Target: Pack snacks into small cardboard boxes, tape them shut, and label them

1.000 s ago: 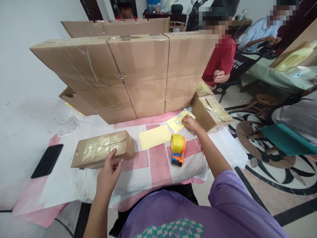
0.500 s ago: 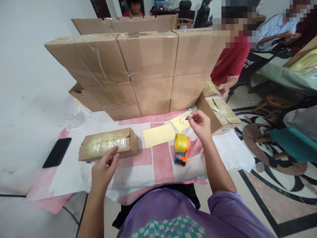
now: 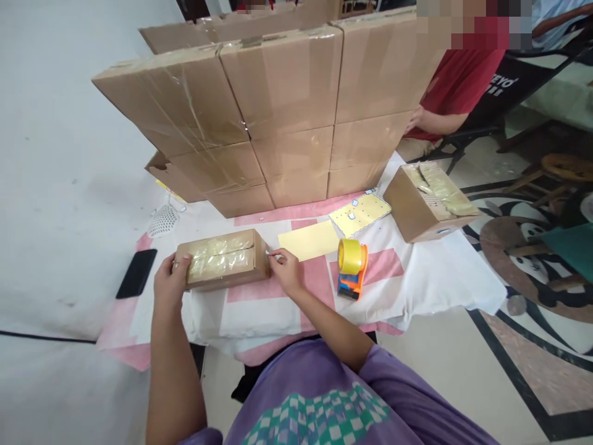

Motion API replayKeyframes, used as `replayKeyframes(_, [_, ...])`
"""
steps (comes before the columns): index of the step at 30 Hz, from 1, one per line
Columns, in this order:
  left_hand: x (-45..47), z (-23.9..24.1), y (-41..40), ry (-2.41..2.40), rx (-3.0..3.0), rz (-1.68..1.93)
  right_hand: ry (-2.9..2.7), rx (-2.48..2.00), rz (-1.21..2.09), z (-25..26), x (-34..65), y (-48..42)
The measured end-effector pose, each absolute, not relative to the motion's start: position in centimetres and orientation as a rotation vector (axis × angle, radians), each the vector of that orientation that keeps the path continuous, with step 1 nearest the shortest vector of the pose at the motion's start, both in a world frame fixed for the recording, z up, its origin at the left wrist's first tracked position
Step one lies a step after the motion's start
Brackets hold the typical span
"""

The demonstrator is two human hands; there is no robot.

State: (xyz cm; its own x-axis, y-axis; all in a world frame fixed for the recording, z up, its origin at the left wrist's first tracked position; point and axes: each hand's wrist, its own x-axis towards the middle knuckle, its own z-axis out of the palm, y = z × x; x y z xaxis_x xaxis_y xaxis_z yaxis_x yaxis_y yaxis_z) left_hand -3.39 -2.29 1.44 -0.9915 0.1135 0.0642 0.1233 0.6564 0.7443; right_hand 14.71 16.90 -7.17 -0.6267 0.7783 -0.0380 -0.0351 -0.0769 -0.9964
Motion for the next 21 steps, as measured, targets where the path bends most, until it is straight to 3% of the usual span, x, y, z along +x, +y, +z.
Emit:
replayKeyframes(12, [-3.9, 0.5, -3.3, -2.839, -0.268, -1.295, -1.986, -0.472, 1.779, -10.1, 15.6, 16.4])
replayKeyframes(21, [-4.2, 0.1, -3.6, -2.799, -0.316, -1.362, -2.128, -0.450, 1.782, -8.9, 14.6, 17.0])
